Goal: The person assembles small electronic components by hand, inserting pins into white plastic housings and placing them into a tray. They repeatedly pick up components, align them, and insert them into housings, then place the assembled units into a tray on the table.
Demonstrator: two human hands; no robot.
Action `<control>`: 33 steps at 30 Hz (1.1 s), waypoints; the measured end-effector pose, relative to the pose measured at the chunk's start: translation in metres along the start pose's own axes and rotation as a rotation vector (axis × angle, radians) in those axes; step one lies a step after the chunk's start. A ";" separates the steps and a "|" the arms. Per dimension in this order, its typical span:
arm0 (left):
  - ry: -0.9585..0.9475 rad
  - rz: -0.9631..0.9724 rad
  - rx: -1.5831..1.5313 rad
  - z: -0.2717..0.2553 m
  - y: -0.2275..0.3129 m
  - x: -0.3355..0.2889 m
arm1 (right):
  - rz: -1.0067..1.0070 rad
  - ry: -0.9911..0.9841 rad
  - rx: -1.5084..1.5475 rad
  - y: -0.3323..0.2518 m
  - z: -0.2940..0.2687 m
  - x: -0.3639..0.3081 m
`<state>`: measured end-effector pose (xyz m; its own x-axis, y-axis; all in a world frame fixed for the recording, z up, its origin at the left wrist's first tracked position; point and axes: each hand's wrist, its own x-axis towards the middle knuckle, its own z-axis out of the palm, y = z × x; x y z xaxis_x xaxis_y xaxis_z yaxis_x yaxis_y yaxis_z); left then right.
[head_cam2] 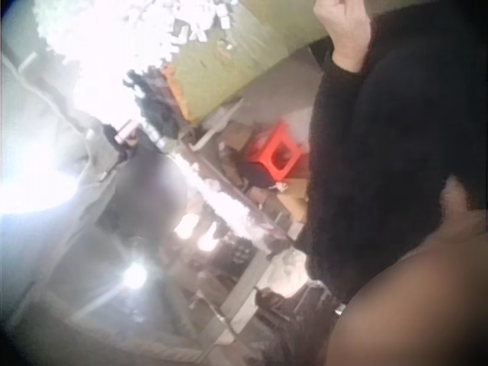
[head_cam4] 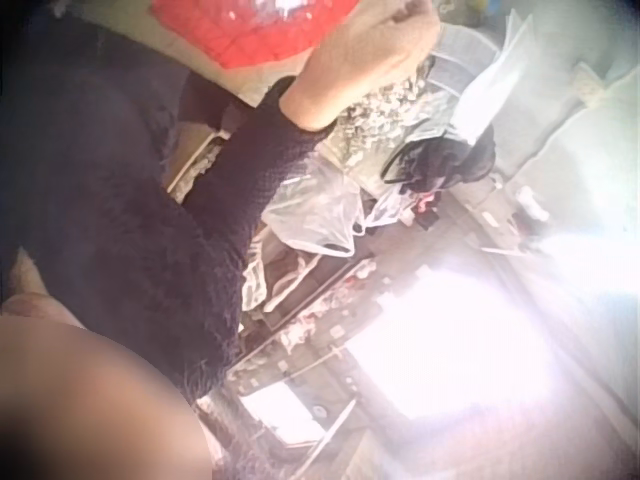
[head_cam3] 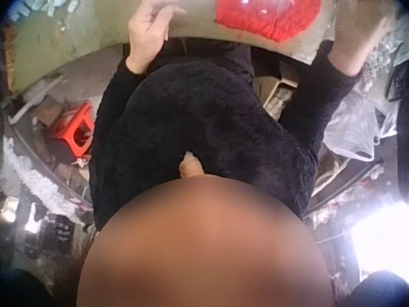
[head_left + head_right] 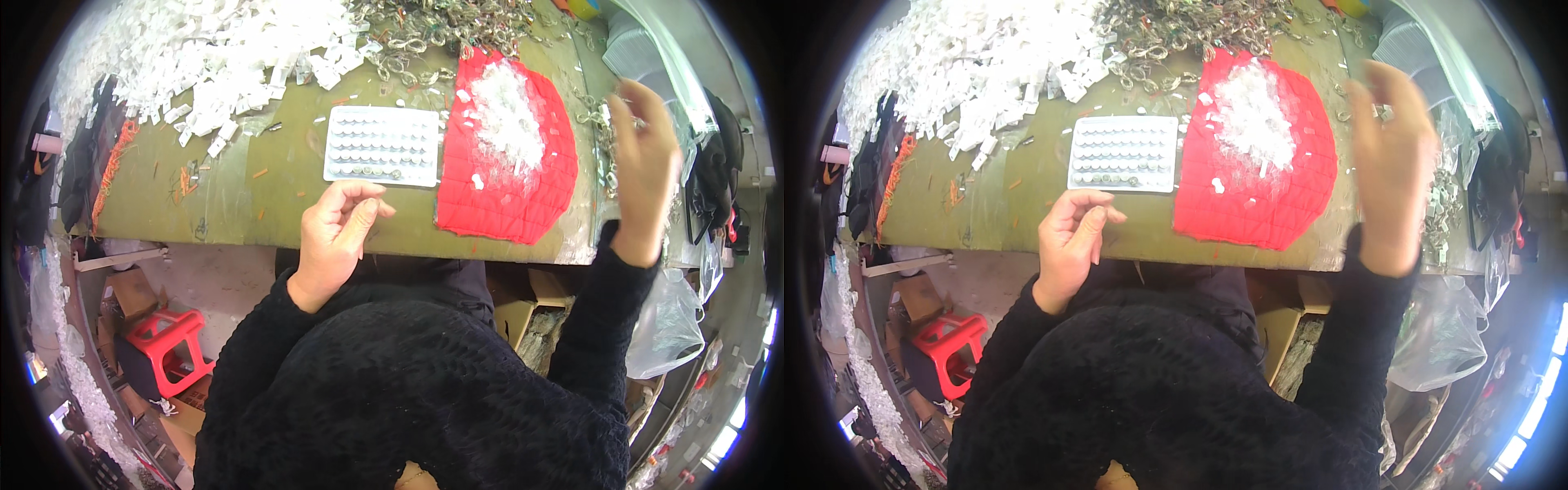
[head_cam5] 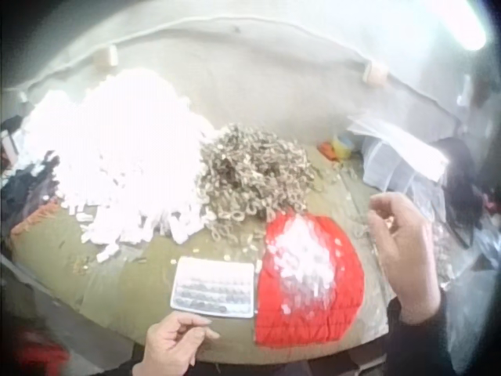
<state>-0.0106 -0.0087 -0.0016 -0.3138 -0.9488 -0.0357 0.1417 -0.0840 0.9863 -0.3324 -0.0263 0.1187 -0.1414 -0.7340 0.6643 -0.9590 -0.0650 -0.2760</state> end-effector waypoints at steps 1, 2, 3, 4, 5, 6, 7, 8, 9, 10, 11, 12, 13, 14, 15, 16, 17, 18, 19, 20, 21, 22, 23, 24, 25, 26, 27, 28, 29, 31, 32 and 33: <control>0.028 -0.035 0.016 0.000 -0.005 0.000 | 0.010 -0.134 0.273 -0.006 0.019 0.002; 0.015 0.036 0.062 0.000 -0.009 0.000 | 0.101 -0.290 0.404 -0.016 0.042 0.005; 0.004 0.085 0.111 -0.001 -0.012 -0.001 | 0.088 -0.440 0.568 -0.025 0.068 0.010; -0.008 0.129 0.163 -0.001 -0.014 -0.001 | -0.023 -0.444 0.520 -0.036 0.101 0.015; -0.005 0.163 0.195 -0.002 -0.015 -0.002 | 0.037 -0.540 0.455 -0.046 0.129 0.019; 0.002 0.162 0.187 -0.002 -0.016 -0.003 | 0.047 -0.607 0.407 -0.053 0.153 0.024; 0.007 0.163 0.187 -0.003 -0.016 -0.003 | 0.089 -0.674 0.370 -0.057 0.171 0.024; 0.014 0.154 0.189 -0.004 -0.017 -0.004 | 0.169 -0.692 0.330 -0.060 0.185 0.023; 0.016 0.186 0.208 -0.005 -0.017 -0.004 | 0.095 -0.621 0.326 -0.058 0.191 0.023; 0.007 0.210 0.212 -0.006 -0.018 -0.004 | 0.104 -0.586 0.307 -0.058 0.195 0.024; -0.001 0.221 0.219 -0.007 -0.019 -0.003 | -0.017 -0.482 0.293 -0.054 0.191 0.024; -0.007 0.232 0.226 -0.007 -0.020 -0.003 | -0.093 -0.402 0.249 -0.052 0.185 0.025; -0.009 0.250 0.220 -0.007 -0.021 -0.003 | 0.041 -0.507 0.379 -0.049 0.174 0.026; -0.014 0.267 0.214 -0.007 -0.021 -0.002 | 0.025 -0.497 0.439 -0.050 0.165 0.027; -0.022 0.284 0.208 -0.007 -0.020 -0.001 | 0.014 -0.525 0.384 -0.052 0.154 0.027; -0.031 0.256 0.191 -0.006 -0.019 0.000 | -0.018 -0.521 0.353 -0.057 0.143 0.025; -0.040 0.227 0.177 -0.006 -0.015 0.000 | -0.021 -0.544 0.429 -0.062 0.132 0.021; -0.045 0.199 0.165 -0.007 -0.011 0.000 | -0.012 -0.573 0.504 -0.067 0.119 0.014; -0.038 0.111 0.066 -0.008 -0.006 0.001 | -0.052 -0.597 0.614 -0.075 0.109 0.006; -0.023 0.023 -0.033 -0.010 -0.001 0.002 | -0.170 -0.540 0.559 -0.083 0.101 -0.002; 0.009 -0.080 -0.135 -0.011 0.005 0.003 | -0.267 -0.520 0.544 -0.090 0.093 -0.011; 0.021 -0.056 -0.197 -0.010 0.010 0.004 | -0.353 -0.494 0.532 -0.096 0.086 -0.021; 0.044 -0.047 -0.256 -0.010 0.014 0.005 | -0.396 -0.508 0.578 -0.102 0.081 -0.032; 0.053 -0.012 -0.321 -0.009 0.018 0.006 | -0.434 -0.511 0.609 -0.107 0.077 -0.041; 0.046 -0.013 -0.323 -0.011 0.022 0.005 | -0.434 -0.522 0.649 -0.111 0.074 -0.049; 0.045 -0.070 -0.311 -0.012 0.025 0.004 | -0.433 -0.527 0.648 -0.114 0.071 -0.055; 0.025 -0.089 -0.298 -0.013 0.028 0.004 | -0.432 -0.529 0.648 -0.116 0.070 -0.060; 0.010 -0.107 -0.283 -0.013 0.029 0.003 | -0.434 -0.520 0.645 -0.117 0.069 -0.064; 0.004 -0.123 -0.295 -0.013 0.029 0.002 | -0.344 -0.561 0.680 -0.119 0.068 -0.068; -0.007 -0.148 -0.327 -0.008 0.026 0.001 | -0.160 -0.643 0.822 -0.121 0.066 -0.078; -0.019 -0.162 -0.326 -0.006 0.024 0.001 | -0.066 -0.672 0.888 -0.122 0.066 -0.082; -0.028 -0.170 -0.327 -0.004 0.023 0.001 | -0.101 -0.650 0.881 -0.123 0.066 -0.086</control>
<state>-0.0038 -0.0128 0.0200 -0.3837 -0.9047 -0.1854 0.3766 -0.3366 0.8630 -0.1863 0.0003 0.0492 0.3318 -0.8975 0.2905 -0.4108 -0.4146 -0.8120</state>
